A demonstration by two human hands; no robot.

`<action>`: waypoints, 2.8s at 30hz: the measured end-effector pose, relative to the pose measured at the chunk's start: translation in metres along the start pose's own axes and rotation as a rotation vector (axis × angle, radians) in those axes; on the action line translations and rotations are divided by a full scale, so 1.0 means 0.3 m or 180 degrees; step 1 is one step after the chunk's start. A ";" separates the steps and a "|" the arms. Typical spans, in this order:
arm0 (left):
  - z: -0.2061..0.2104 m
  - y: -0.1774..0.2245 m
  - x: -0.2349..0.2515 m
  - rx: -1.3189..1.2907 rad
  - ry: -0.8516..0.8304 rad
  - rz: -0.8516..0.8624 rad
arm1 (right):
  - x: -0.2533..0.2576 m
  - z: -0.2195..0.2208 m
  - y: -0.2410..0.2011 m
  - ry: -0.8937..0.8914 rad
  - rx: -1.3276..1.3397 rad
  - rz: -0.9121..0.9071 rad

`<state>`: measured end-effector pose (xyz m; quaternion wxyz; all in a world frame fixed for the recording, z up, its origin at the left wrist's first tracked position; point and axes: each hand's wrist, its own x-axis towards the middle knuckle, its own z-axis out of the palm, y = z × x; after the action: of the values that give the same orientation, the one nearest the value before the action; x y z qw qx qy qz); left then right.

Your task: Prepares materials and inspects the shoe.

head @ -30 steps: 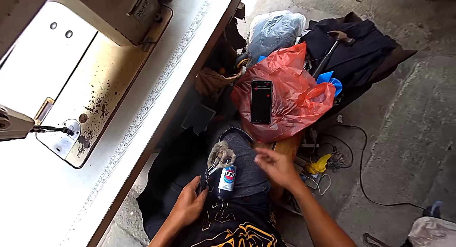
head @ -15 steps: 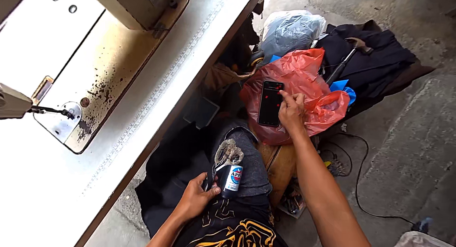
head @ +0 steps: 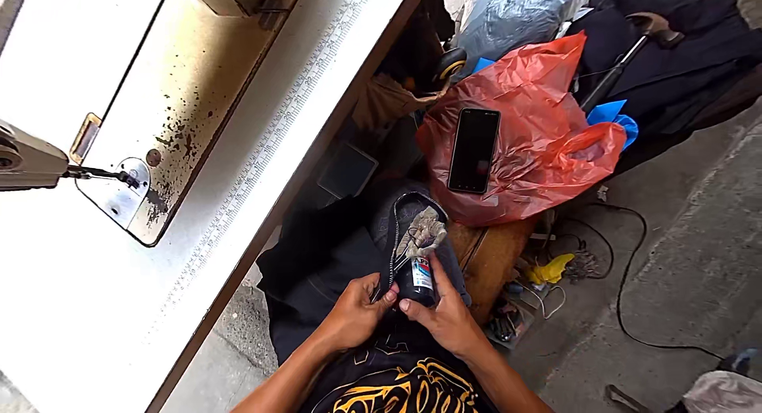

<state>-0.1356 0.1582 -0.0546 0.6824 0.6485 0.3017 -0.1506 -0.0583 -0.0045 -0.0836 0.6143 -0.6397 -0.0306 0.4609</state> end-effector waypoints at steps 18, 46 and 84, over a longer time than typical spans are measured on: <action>-0.018 -0.018 -0.070 0.0475 0.0771 0.0411 | 0.032 -0.142 0.029 -0.1650 0.1638 0.0205; -0.187 0.025 -0.180 0.0995 0.1312 0.1017 | -0.278 -0.802 0.186 -0.0344 0.0367 -0.0065; -0.010 -0.101 -0.081 -0.1448 0.1016 0.1272 | 0.094 -0.222 -0.147 0.0819 -0.1216 -0.1374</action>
<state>-0.1731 0.1531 -0.0639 0.7698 0.5413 0.2975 0.1607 0.0227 -0.0272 -0.0753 0.5655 -0.7753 -0.1738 0.2210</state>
